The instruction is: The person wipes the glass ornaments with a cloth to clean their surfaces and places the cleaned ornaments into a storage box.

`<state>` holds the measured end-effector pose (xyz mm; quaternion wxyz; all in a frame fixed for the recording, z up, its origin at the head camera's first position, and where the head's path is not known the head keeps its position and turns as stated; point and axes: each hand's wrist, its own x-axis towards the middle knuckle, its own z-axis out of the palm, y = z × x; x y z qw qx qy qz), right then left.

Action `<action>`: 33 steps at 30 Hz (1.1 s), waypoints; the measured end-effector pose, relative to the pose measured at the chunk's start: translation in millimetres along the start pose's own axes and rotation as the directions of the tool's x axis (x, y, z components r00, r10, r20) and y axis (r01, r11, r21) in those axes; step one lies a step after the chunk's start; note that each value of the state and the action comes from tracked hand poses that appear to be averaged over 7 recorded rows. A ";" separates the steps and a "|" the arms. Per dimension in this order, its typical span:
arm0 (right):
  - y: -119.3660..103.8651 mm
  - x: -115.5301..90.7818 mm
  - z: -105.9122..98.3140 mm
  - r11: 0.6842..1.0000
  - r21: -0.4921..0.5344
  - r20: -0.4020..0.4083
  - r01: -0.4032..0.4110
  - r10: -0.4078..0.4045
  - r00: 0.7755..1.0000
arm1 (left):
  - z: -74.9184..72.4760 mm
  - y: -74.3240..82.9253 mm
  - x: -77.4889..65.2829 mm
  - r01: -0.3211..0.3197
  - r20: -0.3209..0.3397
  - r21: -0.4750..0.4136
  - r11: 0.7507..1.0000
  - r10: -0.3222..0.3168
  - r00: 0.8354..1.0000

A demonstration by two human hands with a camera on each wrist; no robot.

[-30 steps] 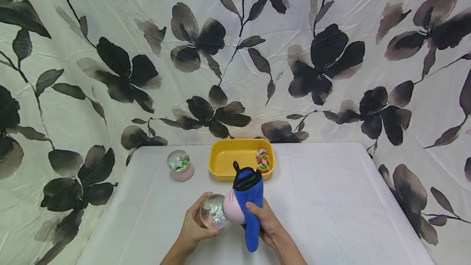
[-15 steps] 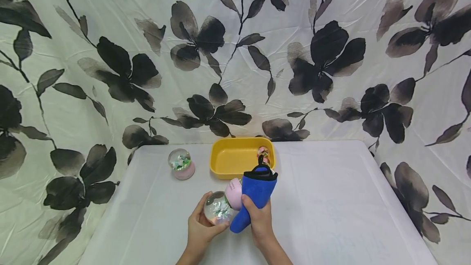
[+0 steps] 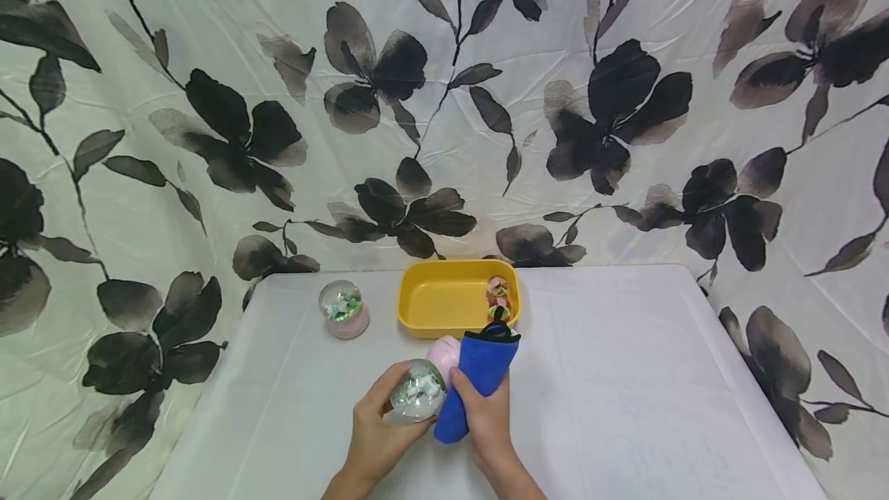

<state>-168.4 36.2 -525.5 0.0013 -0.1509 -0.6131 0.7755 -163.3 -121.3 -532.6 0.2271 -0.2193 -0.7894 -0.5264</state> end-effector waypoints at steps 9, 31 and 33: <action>-1.7 -3.1 4.0 0.976 -0.208 0.032 0.068 -0.062 0.998 | -7.3 -15.5 -0.7 -0.058 0.142 0.353 0.934 0.008 0.990; -16.6 21.9 -26.9 0.896 -0.420 0.413 0.146 0.046 0.910 | -39.1 -15.8 9.9 -0.143 0.486 0.094 0.985 0.080 0.870; -17.4 25.3 -29.8 0.911 -0.402 0.422 0.092 0.095 0.901 | -39.3 -15.7 7.4 -0.102 0.490 0.068 0.992 0.056 0.870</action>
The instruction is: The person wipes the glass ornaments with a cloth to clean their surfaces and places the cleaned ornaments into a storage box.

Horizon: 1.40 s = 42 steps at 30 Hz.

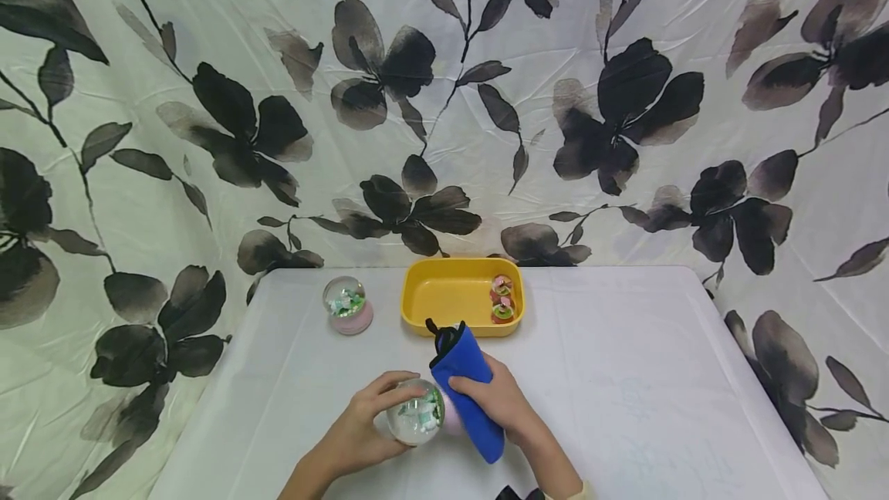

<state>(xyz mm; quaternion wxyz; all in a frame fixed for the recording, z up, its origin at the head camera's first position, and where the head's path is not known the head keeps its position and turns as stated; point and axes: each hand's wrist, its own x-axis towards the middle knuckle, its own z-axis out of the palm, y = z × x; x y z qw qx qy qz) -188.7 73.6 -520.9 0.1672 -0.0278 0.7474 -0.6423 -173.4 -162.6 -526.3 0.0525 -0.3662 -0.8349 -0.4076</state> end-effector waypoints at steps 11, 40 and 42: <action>19.6 3.0 -20.7 0.959 0.255 -0.103 -0.126 0.156 0.982 | -13.8 24.3 2.6 0.077 -0.065 -0.242 0.967 -0.095 0.993; 50.9 -21.6 -35.9 0.902 0.359 -0.133 -0.240 0.304 0.944 | -36.0 -22.1 89.0 0.195 -0.297 -0.442 0.875 -0.348 0.889; 50.1 -22.3 -35.5 0.909 0.349 -0.139 -0.227 0.290 0.947 | -31.8 -32.1 96.6 0.224 -0.302 -0.445 0.867 -0.381 0.874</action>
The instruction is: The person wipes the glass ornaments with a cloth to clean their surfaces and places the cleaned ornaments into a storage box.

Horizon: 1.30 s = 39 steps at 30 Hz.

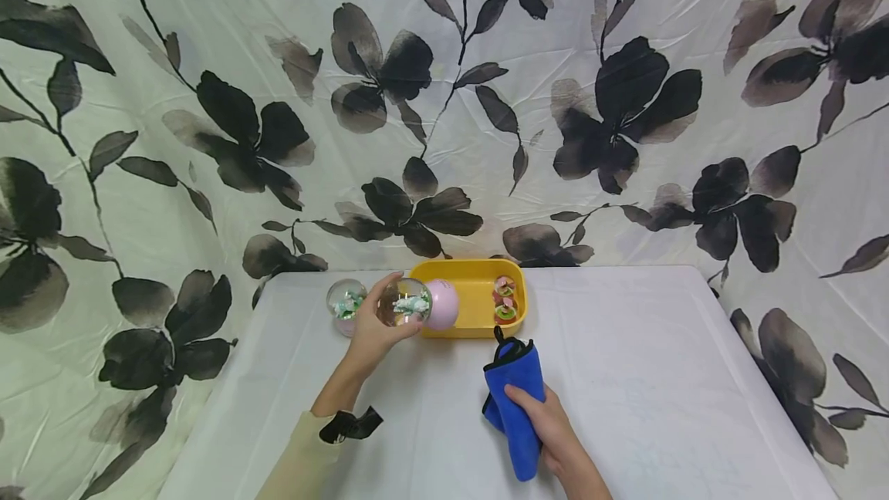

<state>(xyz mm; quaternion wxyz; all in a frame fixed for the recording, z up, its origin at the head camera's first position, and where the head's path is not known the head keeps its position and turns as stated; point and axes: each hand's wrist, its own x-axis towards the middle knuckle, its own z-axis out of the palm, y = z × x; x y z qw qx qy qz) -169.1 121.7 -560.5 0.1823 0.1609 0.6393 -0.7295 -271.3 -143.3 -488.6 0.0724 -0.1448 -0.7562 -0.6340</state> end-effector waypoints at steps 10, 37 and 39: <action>-3.4 -3.1 1.3 0.993 0.103 -0.012 0.052 -0.051 0.999 | 23.3 -35.2 48.8 0.043 -0.012 0.118 0.992 -0.042 0.999; 6.5 0.1 1.2 0.997 0.066 0.016 -0.037 0.036 0.999 | 64.9 -74.9 93.9 0.216 -0.147 0.253 0.943 -0.183 0.972; 6.9 0.9 0.6 0.997 0.065 0.013 -0.040 0.039 0.999 | 68.1 -76.3 95.3 0.217 -0.151 0.246 0.945 -0.183 0.971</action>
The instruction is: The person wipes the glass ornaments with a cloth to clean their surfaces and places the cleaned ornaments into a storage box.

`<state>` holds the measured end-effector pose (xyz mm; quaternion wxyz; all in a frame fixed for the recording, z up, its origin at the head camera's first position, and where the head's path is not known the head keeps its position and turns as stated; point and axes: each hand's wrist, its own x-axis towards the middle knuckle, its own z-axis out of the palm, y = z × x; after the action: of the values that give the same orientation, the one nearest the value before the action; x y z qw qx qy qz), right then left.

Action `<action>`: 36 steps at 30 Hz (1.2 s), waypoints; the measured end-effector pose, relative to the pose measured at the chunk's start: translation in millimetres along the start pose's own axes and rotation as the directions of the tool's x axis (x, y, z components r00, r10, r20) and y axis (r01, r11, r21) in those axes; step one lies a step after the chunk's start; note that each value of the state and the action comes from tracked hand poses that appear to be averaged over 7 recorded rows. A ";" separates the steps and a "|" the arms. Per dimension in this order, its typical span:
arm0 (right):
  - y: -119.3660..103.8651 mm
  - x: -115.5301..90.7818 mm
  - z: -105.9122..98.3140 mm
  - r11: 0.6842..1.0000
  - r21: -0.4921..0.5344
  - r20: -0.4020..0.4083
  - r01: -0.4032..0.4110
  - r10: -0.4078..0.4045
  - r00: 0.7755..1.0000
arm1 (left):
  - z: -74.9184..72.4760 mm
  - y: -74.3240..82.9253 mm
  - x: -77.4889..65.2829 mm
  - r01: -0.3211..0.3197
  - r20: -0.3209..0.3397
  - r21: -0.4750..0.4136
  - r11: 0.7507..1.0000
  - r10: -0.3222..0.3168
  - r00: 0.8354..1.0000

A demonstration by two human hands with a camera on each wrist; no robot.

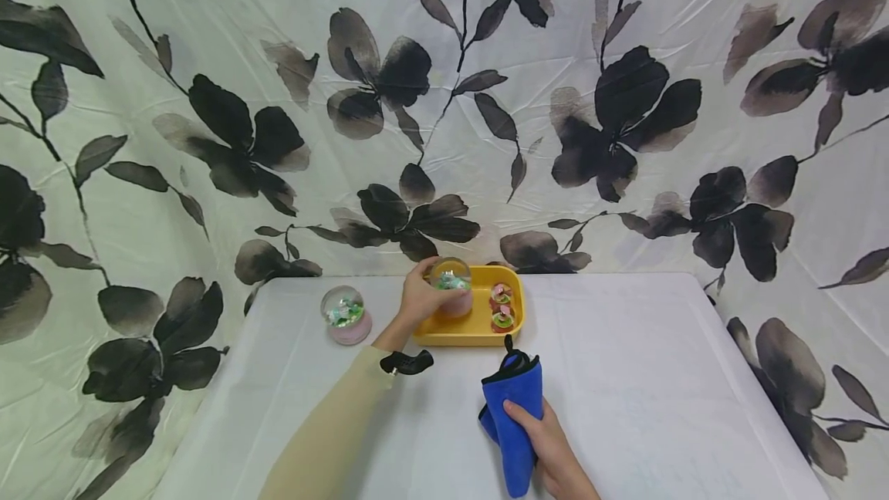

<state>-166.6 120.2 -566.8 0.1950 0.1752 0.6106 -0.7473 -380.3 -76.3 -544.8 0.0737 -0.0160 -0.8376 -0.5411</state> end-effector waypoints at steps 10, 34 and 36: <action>4.4 -0.1 -4.7 1.000 -0.009 0.017 -0.018 0.018 1.000 | 23.9 -8.0 1.2 0.026 0.018 -0.064 0.998 -0.025 1.000; 7.4 0.2 -4.9 0.999 0.034 0.014 -0.037 0.036 0.999 | 42.3 -8.9 1.9 0.053 0.044 -0.033 0.998 -0.052 0.998; 7.5 0.5 -4.8 0.998 0.057 0.004 -0.021 0.021 1.000 | 40.5 -5.4 1.8 0.052 0.066 -0.019 0.998 -0.051 0.997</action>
<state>-163.2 123.6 -574.4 0.1987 0.1859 0.5869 -0.7626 -386.9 -41.8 -565.8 0.0320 -0.0128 -0.8340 -0.5508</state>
